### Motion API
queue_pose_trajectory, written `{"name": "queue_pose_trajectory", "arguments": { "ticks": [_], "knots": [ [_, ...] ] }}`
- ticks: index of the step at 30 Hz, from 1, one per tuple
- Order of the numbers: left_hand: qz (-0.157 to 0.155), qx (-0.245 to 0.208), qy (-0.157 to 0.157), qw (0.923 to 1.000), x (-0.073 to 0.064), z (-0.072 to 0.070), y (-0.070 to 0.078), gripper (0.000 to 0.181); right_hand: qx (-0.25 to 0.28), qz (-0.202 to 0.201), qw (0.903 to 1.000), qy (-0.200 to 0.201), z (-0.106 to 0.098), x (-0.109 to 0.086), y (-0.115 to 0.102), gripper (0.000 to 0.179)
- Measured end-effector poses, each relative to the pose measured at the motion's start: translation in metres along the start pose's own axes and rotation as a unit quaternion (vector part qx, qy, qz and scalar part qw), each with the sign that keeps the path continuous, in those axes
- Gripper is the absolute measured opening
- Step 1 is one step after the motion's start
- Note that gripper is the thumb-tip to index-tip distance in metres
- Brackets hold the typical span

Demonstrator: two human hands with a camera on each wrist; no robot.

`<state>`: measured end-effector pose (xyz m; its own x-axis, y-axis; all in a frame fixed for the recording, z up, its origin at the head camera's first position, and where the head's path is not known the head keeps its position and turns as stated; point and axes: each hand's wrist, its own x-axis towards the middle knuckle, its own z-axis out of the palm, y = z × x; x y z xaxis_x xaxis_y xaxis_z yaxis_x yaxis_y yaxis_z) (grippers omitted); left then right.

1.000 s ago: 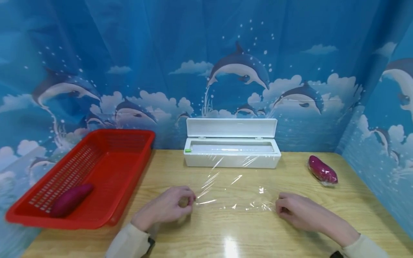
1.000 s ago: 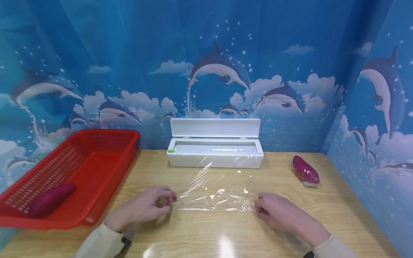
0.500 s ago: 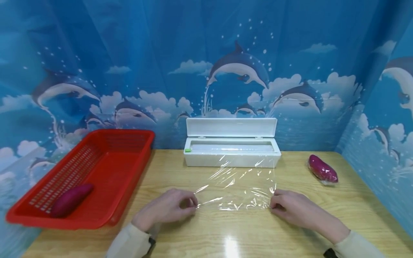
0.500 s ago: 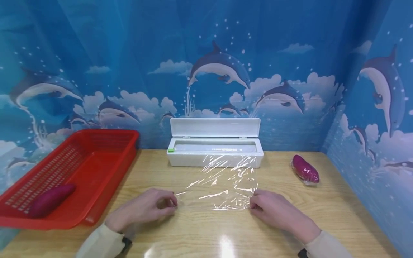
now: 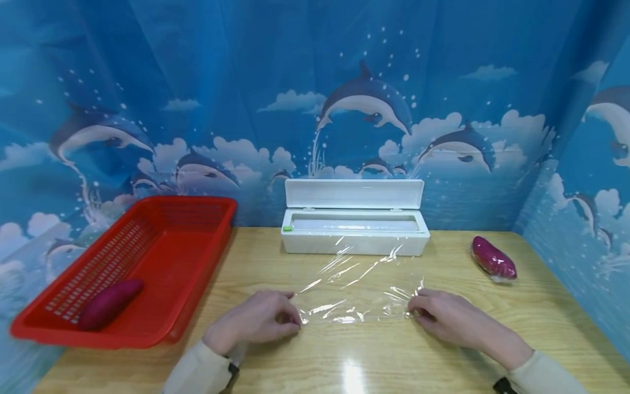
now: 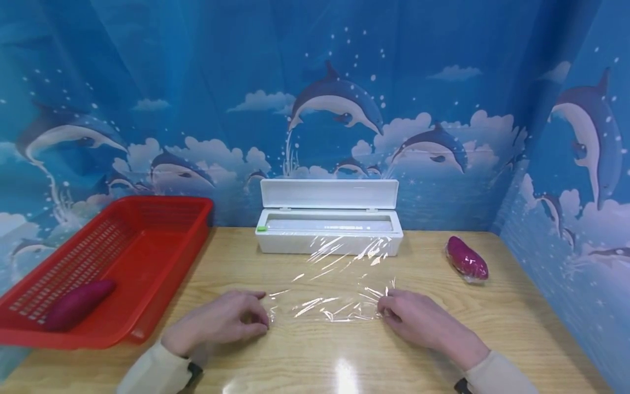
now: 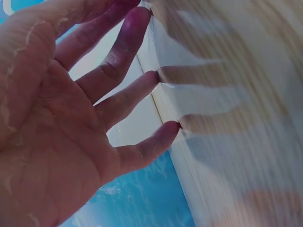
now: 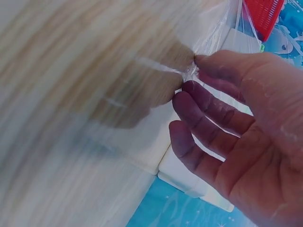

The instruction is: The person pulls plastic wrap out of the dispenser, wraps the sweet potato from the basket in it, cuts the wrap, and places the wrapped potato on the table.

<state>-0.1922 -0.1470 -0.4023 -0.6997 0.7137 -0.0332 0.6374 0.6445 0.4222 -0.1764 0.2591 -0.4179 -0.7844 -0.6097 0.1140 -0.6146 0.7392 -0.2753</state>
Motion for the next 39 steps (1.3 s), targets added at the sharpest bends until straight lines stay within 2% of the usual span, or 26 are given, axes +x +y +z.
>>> {"name": "queue_pose_trajectory", "arguments": {
  "ticks": [4,6,13,19,26,30,34,39],
  "knots": [
    [-0.019,-0.005,-0.008,0.9998,0.001,0.002,0.000,0.006,-0.012,-0.010,0.9998,-0.013,0.002,0.001,0.001,0.022],
    [-0.018,-0.004,-0.006,0.9998,0.000,0.003,-0.001,0.005,-0.016,-0.020,0.9996,-0.010,0.002,0.001,0.001,0.023],
    [-0.016,-0.005,-0.012,0.9998,0.000,0.004,-0.002,0.008,-0.022,-0.048,0.9976,0.044,0.004,-0.008,0.002,0.026],
    [-0.020,-0.011,-0.012,0.9997,-0.001,0.003,0.000,0.008,-0.025,-0.049,0.9973,0.048,0.002,-0.015,-0.002,0.029],
    [-0.025,-0.011,-0.004,0.9996,-0.003,0.001,-0.001,0.008,-0.032,-0.079,0.9933,0.077,0.006,-0.021,-0.005,0.032],
    [-0.019,-0.003,0.002,0.9998,-0.004,0.002,-0.003,0.005,-0.022,-0.072,0.9956,0.055,0.008,-0.023,-0.006,0.032],
    [-0.017,-0.002,0.003,0.9999,-0.005,0.002,-0.004,0.006,-0.005,-0.033,0.9993,0.015,0.007,-0.029,-0.007,0.027],
    [-0.028,-0.008,0.004,0.9996,-0.004,0.002,-0.003,0.011,-0.004,-0.025,0.9992,0.030,0.006,-0.034,-0.008,0.024]
  ]
}}
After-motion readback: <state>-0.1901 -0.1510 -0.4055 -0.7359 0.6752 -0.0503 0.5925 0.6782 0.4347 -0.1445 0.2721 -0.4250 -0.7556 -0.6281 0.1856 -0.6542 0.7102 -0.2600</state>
